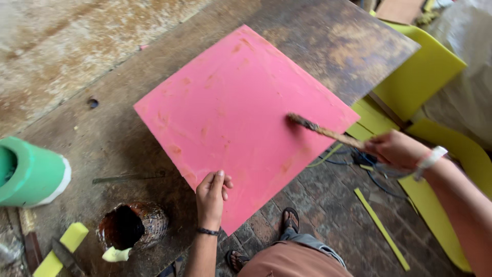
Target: The person presses and aligns a sheet of yellow foam on the floor, cuts a piece of foam with a long knife, and fits a foam pad onto a wooden furniture frame. They then apply glue with a stick from a container onto the edges of a pink foam pad and lift a yellow foam sheet.
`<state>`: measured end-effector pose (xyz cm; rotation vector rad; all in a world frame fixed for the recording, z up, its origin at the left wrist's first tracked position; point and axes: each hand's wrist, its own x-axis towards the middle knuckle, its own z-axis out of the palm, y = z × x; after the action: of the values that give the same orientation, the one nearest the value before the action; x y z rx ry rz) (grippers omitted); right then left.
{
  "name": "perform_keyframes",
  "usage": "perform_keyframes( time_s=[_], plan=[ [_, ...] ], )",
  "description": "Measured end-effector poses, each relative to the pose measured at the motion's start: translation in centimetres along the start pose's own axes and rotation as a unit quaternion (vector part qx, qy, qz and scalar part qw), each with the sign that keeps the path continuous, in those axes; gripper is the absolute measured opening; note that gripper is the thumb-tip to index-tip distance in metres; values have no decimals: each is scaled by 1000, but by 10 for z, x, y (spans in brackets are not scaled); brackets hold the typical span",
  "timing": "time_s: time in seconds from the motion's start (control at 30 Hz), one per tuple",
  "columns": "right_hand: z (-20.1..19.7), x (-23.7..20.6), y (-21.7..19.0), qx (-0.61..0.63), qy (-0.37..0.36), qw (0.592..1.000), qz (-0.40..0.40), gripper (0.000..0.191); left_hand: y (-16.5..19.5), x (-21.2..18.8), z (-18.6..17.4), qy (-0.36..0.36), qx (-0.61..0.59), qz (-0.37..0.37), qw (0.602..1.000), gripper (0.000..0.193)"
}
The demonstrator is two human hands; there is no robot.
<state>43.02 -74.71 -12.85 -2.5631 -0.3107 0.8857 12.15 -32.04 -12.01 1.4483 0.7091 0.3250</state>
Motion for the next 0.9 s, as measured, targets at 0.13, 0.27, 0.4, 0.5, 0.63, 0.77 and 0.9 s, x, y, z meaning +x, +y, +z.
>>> perform_keyframes(
  time_s=[0.13,0.27,0.4,0.5,0.63,0.77,0.9],
  plan=[
    [22,-102,26,53,70,986,139,34,5,0,17,-53,4,18,998,32],
    [40,-120,-1,98,211,971,46,40,5,-5,29,-77,1,18,997,32],
    [51,-88,-27,22,319,947,-41,42,3,-11,29,-80,-2,27,996,32],
    [56,-65,-33,-31,374,921,-103,35,4,-16,18,-49,29,22,998,30],
    [59,-60,-28,-65,393,906,-140,20,4,-28,0,1,13,11,1000,30],
    [61,-78,-19,-65,397,908,-115,19,1,-31,-4,33,-7,-6,999,30],
    [68,-86,-8,48,309,950,-21,28,0,-28,8,22,8,-8,1000,31]
  ],
)
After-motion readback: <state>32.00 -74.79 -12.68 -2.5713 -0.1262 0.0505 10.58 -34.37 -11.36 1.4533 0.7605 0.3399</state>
